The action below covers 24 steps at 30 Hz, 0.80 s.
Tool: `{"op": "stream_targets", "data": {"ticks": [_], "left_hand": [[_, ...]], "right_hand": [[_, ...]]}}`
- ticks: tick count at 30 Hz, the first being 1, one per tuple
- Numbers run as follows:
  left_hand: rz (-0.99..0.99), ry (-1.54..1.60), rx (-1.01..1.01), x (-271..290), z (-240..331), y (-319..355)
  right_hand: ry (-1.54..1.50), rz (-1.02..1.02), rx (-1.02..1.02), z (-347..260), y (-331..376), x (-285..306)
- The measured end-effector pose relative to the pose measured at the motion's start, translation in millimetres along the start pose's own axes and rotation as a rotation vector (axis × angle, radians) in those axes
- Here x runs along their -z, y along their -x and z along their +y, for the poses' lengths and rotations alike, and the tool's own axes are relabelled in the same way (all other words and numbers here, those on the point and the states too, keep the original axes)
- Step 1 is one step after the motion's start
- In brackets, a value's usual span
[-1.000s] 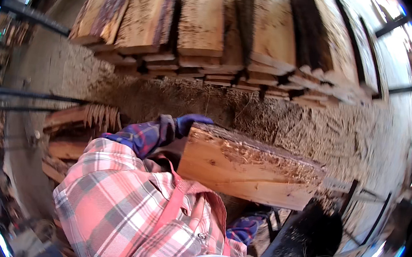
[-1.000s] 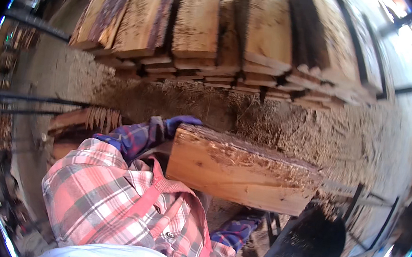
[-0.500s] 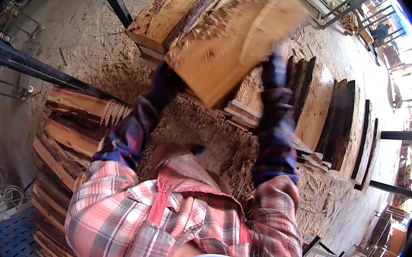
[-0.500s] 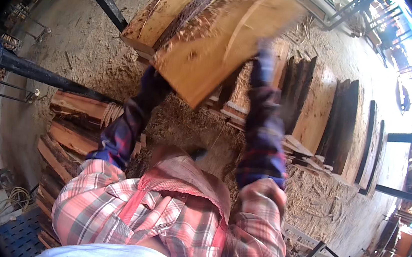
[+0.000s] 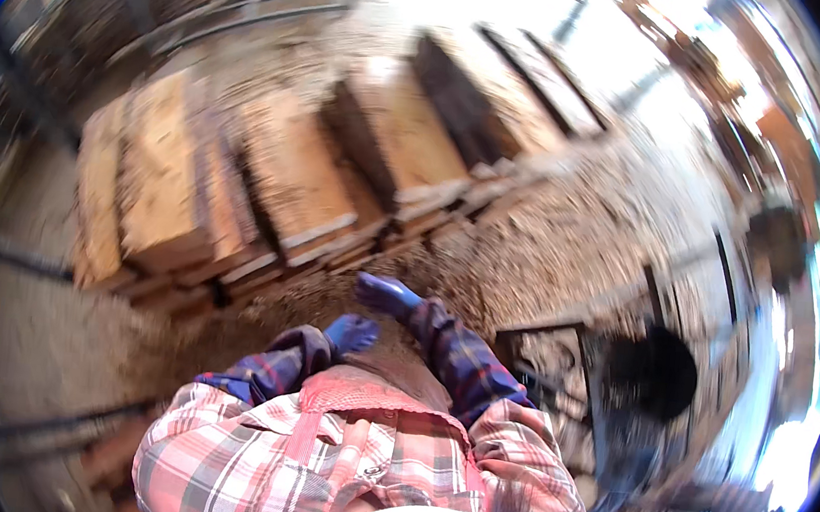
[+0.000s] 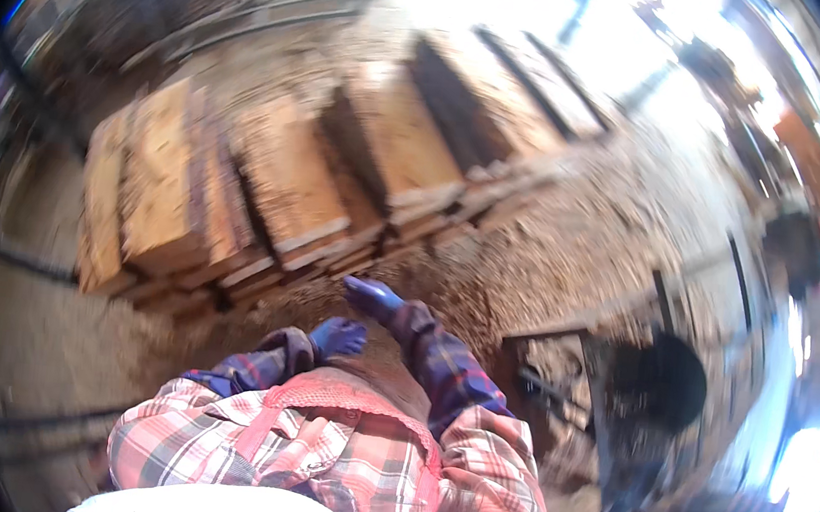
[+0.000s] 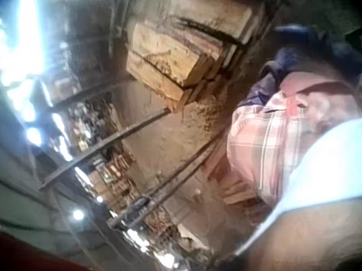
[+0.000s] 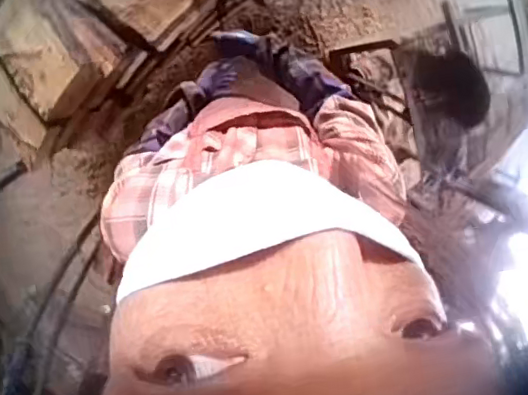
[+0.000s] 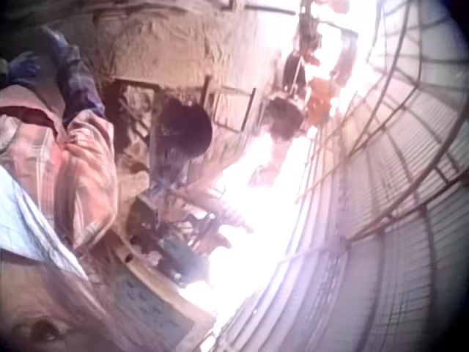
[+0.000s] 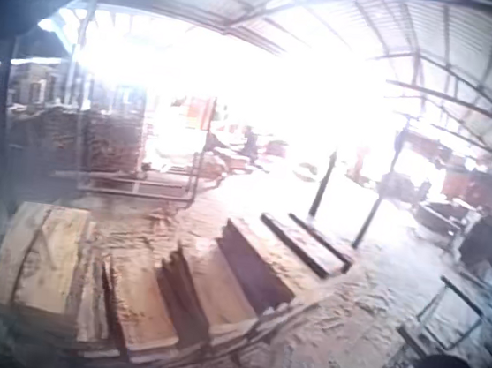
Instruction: The person repeatedly picks up cut lumber pieces from a saw table and stacks them into a growing pile on the floor. The person wears gloves and a plaid shirt while moving wood in a workshop environment.
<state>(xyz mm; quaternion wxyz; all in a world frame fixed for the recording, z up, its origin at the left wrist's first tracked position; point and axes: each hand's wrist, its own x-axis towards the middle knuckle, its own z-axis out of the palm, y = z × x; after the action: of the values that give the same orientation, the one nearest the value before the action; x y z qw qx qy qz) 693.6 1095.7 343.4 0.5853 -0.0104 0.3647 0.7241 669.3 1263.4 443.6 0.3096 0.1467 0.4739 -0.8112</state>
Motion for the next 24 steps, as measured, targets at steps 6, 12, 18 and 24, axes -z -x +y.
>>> {"op": "stream_targets", "data": {"ticks": [6,12,18,24], "left_hand": [[-0.068,-0.444,0.42,-93,17,-114],[-0.408,-0.959,0.546,-300,-178,-157],[-1.002,-1.153,0.88,-415,-390,-49],[-1.316,-1.519,1.608,-340,-478,-76]], "right_hand": [[-0.642,0.778,0.433,176,326,178],[-0.997,1.342,0.554,411,430,93],[-1.645,0.967,1.334,635,352,-97],[-1.801,1.199,1.611,666,243,-158]]}}
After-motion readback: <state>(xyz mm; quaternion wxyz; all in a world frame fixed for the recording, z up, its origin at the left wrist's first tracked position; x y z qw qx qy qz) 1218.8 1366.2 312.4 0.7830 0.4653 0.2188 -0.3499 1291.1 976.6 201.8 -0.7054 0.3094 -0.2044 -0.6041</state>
